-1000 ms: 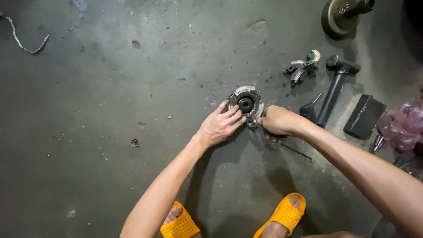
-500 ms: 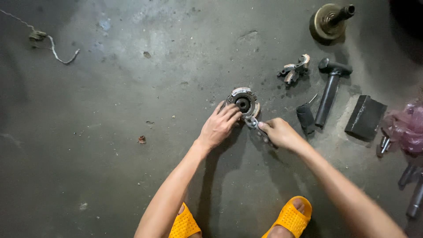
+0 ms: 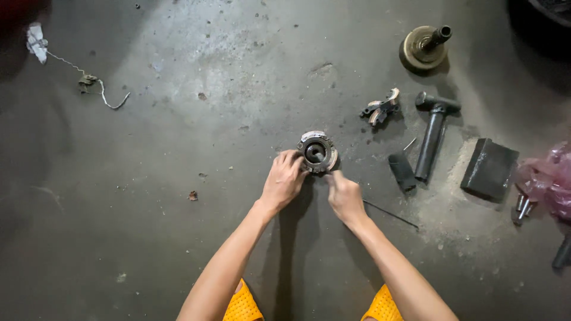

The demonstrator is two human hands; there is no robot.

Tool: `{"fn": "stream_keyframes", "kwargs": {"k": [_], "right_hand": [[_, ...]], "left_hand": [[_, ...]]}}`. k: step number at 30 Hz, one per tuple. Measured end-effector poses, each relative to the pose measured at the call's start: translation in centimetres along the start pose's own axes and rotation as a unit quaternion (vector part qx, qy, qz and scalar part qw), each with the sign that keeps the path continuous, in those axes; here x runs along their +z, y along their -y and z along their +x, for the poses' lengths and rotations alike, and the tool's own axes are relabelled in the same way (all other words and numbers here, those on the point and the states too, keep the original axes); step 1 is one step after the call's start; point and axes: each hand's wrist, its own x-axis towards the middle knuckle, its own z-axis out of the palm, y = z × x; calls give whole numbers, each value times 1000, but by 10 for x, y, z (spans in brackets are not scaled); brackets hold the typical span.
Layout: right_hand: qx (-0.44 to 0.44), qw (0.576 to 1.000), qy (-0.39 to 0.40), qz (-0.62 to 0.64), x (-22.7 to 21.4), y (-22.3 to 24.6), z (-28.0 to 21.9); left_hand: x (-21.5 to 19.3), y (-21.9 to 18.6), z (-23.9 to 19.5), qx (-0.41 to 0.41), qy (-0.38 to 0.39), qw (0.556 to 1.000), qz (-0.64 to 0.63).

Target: The person kneels on a concrete workshop floor and disassembles a small engine clutch assembly by hand, prying the clutch shoes off the hub with a small hand tool, separating the shoes and springs, and arranging the removed parts and small hardware on the floor.

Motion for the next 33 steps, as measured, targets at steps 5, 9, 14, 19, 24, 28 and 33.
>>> {"fn": "stream_keyframes", "kwargs": {"k": [5, 9, 14, 19, 24, 28, 33], "right_hand": [[69, 996, 6, 63, -35, 1, -2], [115, 985, -46, 119, -58, -2, -14], [115, 988, -9, 105, -58, -4, -13], [60, 992, -44, 100, -53, 27, 8], [62, 997, 47, -15, -15, -17, 10], [37, 996, -72, 25, -26, -4, 8], [166, 984, -2, 62, -55, -8, -1]], "left_hand": [[-11, -47, 37, -135, -14, 990, -25], [8, -59, 60, -177, 99, 979, 33], [-32, -6, 69, 5, 252, 965, 75], [-44, 16, 50, -70, 252, 965, 22], [-31, 5, 42, -91, 218, 971, 23], [-17, -26, 44, -126, 195, 972, 31], [-9, -68, 69, -235, 147, 960, 36]]}}
